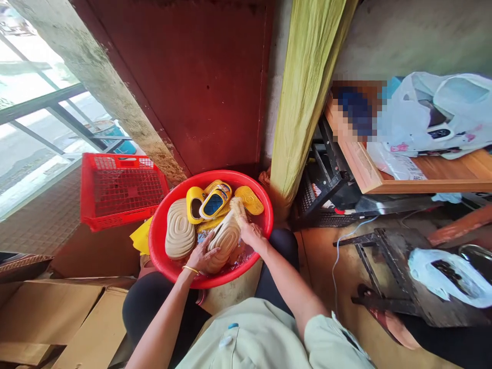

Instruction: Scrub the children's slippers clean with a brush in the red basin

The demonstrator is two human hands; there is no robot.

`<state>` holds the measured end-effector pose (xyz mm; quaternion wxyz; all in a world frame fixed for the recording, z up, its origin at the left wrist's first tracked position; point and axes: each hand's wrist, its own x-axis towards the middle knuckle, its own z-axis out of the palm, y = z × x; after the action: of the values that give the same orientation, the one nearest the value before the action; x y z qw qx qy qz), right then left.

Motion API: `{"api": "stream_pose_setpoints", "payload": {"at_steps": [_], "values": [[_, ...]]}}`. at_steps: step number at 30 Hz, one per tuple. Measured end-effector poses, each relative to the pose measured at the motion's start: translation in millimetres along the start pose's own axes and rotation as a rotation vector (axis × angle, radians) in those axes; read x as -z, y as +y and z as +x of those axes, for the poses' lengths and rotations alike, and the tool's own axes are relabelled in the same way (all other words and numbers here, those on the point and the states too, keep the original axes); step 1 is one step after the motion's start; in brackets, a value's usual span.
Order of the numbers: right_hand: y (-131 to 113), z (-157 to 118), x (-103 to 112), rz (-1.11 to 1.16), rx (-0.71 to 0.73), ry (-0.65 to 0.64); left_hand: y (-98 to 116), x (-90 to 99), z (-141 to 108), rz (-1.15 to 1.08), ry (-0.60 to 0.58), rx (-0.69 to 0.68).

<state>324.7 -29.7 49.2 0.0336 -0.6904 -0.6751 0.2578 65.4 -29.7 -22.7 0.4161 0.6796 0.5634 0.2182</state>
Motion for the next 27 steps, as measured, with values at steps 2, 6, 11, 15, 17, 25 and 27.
{"api": "stream_pose_setpoints", "payload": {"at_steps": [2, 6, 11, 15, 17, 25, 27], "values": [[2, 0, 3, 0.044, -0.024, -0.031, -2, -0.4, 1, 0.000, 0.024, 0.056], [1, -11, -7, 0.079, -0.005, -0.079, 4, 0.7, -4, -0.246, 0.139, 0.167], [2, -37, -14, 0.151, 0.050, -0.105, 23, 7.2, -12, -0.681, 0.101, 0.251], [16, -51, -4, 0.253, 0.071, -0.035, 28, 16.8, -15, -0.816, 0.088, 0.298], [23, -54, -3, 0.312, 0.036, 0.046, 26, 21.7, -15, -0.881, 0.107, 0.315], [1, -31, -15, 0.851, 0.035, 0.172, 23, 29.8, -15, -1.105, 0.158, 0.259], [-16, -26, -15, 0.960, 0.086, 0.187, 24, 28.8, -16, -1.119, 0.170, 0.229]]}}
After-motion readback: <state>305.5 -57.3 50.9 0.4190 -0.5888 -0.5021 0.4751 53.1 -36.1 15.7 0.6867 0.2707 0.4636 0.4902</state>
